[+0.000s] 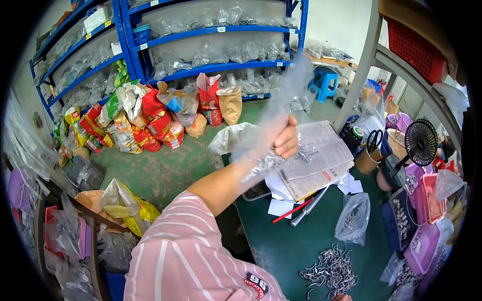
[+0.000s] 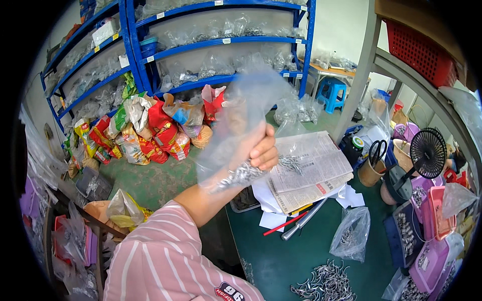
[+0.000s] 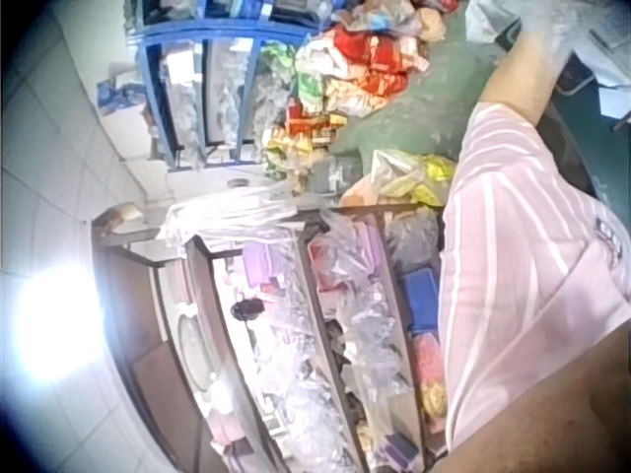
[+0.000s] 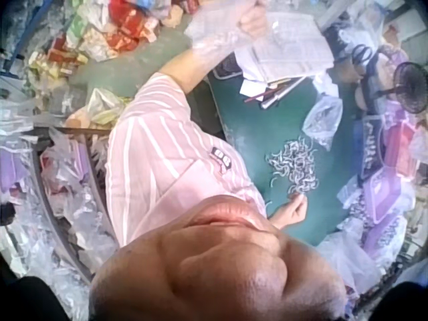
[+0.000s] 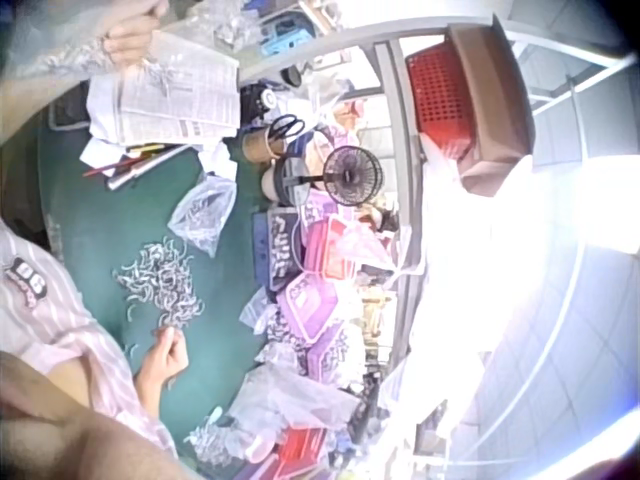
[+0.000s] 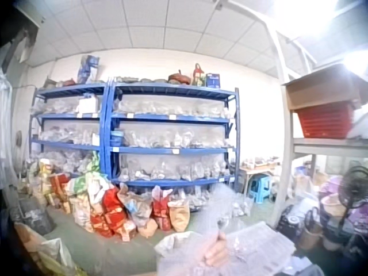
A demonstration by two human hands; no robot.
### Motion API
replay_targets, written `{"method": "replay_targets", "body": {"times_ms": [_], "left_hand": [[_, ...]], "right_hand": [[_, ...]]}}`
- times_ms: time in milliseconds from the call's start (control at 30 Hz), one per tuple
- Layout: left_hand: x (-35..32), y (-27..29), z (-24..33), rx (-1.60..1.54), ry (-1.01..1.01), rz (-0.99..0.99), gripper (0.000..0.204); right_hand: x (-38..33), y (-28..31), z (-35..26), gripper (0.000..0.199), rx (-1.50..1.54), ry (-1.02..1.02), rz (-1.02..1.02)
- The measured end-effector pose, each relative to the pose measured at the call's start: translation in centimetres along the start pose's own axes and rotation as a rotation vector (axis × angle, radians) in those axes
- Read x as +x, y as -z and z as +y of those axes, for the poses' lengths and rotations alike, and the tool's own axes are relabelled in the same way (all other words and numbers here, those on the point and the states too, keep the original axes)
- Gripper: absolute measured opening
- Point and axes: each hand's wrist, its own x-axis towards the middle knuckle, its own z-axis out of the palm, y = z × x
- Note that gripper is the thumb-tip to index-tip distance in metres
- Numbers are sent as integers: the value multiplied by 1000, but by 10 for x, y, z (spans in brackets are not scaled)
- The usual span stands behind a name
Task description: The person picks up metal hooks from a pile on the table and connects them together into a bunch by hand.
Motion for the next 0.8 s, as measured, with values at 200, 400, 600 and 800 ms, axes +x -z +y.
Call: {"method": "replay_targets", "body": {"times_ms": [200, 400, 600, 800], "left_hand": [[10, 22, 13, -393, -96, -175, 25], [18, 61, 30, -226, -292, 87, 22], [22, 83, 49, 305, -583, 681, 29], [17, 79, 48, 348, -564, 684, 31]], "right_hand": [[-1, -1, -1, 28, -3, 36, -2], [-2, 1, -9, 29, -59, -16, -19], [-8, 3, -7, 28, -18, -58, -6], [-11, 8, 0, 28, -47, -40, 2]]}}
